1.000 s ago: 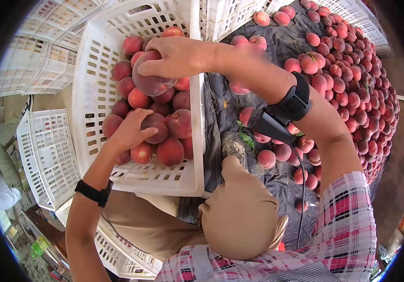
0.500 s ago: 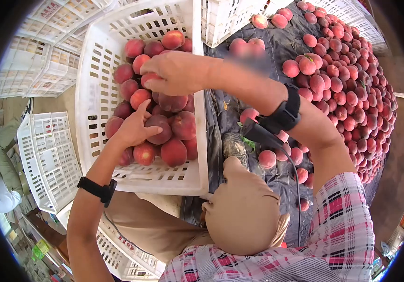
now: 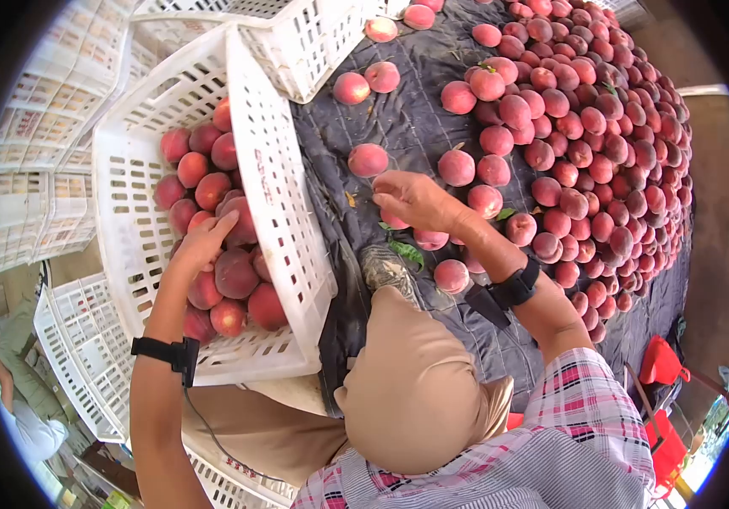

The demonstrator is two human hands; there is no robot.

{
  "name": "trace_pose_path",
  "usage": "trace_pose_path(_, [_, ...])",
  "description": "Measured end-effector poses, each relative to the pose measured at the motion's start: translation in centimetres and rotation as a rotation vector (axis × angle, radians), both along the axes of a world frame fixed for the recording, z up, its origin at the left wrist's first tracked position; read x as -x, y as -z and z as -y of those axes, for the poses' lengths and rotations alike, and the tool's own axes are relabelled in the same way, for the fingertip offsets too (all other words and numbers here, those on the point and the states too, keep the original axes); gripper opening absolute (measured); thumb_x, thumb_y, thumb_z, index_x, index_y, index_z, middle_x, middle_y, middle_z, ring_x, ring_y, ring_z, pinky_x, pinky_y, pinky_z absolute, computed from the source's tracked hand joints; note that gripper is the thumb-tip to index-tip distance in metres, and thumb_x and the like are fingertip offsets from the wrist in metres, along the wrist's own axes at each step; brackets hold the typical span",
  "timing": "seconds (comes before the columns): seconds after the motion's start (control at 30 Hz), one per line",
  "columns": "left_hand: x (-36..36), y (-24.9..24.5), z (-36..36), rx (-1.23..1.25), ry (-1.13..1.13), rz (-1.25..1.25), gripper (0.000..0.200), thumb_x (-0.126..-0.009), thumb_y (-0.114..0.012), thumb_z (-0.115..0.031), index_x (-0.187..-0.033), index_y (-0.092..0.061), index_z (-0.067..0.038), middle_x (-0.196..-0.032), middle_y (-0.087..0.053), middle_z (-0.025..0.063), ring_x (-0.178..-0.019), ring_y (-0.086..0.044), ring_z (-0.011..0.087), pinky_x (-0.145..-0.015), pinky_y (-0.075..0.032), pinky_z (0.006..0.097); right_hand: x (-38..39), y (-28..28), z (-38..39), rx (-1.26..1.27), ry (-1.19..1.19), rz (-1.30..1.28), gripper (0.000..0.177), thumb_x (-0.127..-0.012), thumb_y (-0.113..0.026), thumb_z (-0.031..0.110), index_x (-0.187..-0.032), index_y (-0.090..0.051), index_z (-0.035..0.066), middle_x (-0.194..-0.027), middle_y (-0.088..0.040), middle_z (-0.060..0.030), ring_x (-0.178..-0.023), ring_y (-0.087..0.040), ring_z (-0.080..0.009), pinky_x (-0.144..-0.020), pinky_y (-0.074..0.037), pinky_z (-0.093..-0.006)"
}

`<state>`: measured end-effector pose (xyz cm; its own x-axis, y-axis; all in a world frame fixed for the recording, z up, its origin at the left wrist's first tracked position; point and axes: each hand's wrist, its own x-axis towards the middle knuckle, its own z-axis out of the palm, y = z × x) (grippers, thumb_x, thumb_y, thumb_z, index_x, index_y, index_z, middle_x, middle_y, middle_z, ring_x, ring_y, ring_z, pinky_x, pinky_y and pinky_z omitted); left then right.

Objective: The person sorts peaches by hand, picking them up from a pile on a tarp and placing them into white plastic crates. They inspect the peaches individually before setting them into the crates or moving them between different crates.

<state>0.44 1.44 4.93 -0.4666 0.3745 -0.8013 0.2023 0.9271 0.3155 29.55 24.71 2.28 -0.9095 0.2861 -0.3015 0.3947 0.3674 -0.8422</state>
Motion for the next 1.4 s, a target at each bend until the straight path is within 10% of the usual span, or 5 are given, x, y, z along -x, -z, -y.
trace_pose_path(0.37, [-1.6, 1.0, 1.3, -0.313, -0.371, 0.445, 0.07, -0.093, -0.053, -0.041, -0.145, -0.023, -0.005, -0.147, -0.032, 0.0077, -0.134, -0.032, 0.0219, -0.11, -0.027, 0.0379, -8.0, 7.2, -1.3, -0.318, 0.039, 0.348, 0.03, -0.085, -0.055, 0.025, -0.106, -0.06, 0.004, -0.104, -0.062, -0.0161, -0.093, -0.061, -0.0348, -0.079, -0.049, -0.0421])
trace_pose_path(0.7, [-1.7, 3.0, 3.6, -0.438, -0.326, 0.29, 0.064, -0.097, -0.046, -0.036, -0.147, -0.02, -0.006, -0.151, -0.025, 0.009, -0.138, -0.024, 0.0224, -0.114, -0.021, 0.0379, -13.4, 9.3, -9.7, -0.804, 0.764, 0.425, 0.041, -0.076, -0.065, 0.032, -0.104, -0.055, 0.003, -0.102, -0.057, -0.0207, -0.097, -0.057, -0.0374, -0.083, -0.05, -0.044])
trace_pose_path(1.03, [-3.3, 3.1, 3.0, -0.67, -0.428, 0.326, 0.059, -0.099, -0.041, -0.031, -0.148, -0.018, -0.007, -0.152, -0.023, 0.0094, -0.14, -0.022, 0.0229, -0.114, -0.02, 0.0378, -13.2, 8.7, -12.5, 0.082, 0.97, 0.201, 0.084, -0.073, -0.068, 0.055, -0.131, -0.042, 0.001, -0.121, -0.054, -0.0203, -0.11, -0.056, -0.0309, -0.092, -0.048, -0.0409])
trace_pose_path(1.17, [-3.7, 1.8, 2.5, -0.608, -0.499, 0.49, 0.058, -0.101, -0.03, -0.04, -0.147, -0.021, -0.006, -0.151, -0.025, 0.0099, -0.138, -0.026, 0.0232, -0.113, -0.024, 0.0364, -8.3, 3.9, -10.2, 1.104, 0.742, -0.272, 0.066, -0.088, -0.056, 0.051, -0.135, -0.036, 0.009, -0.125, -0.049, -0.0151, -0.105, -0.058, -0.0301, -0.083, -0.053, -0.0419])
trace_pose_path(1.4, [-4.8, 1.6, 3.1, -0.438, -0.441, 0.144, 0.071, -0.092, -0.048, -0.036, -0.148, -0.017, -0.005, -0.151, -0.023, 0.0185, -0.14, -0.024, 0.0287, -0.112, -0.022, 0.0358, 8.7, -10.0, -3.8, 0.738, 0.167, -0.336, 0.07, -0.083, -0.065, 0.046, -0.134, -0.042, 0.004, -0.124, -0.053, -0.0118, -0.112, -0.055, -0.0221, -0.093, -0.048, -0.0369])
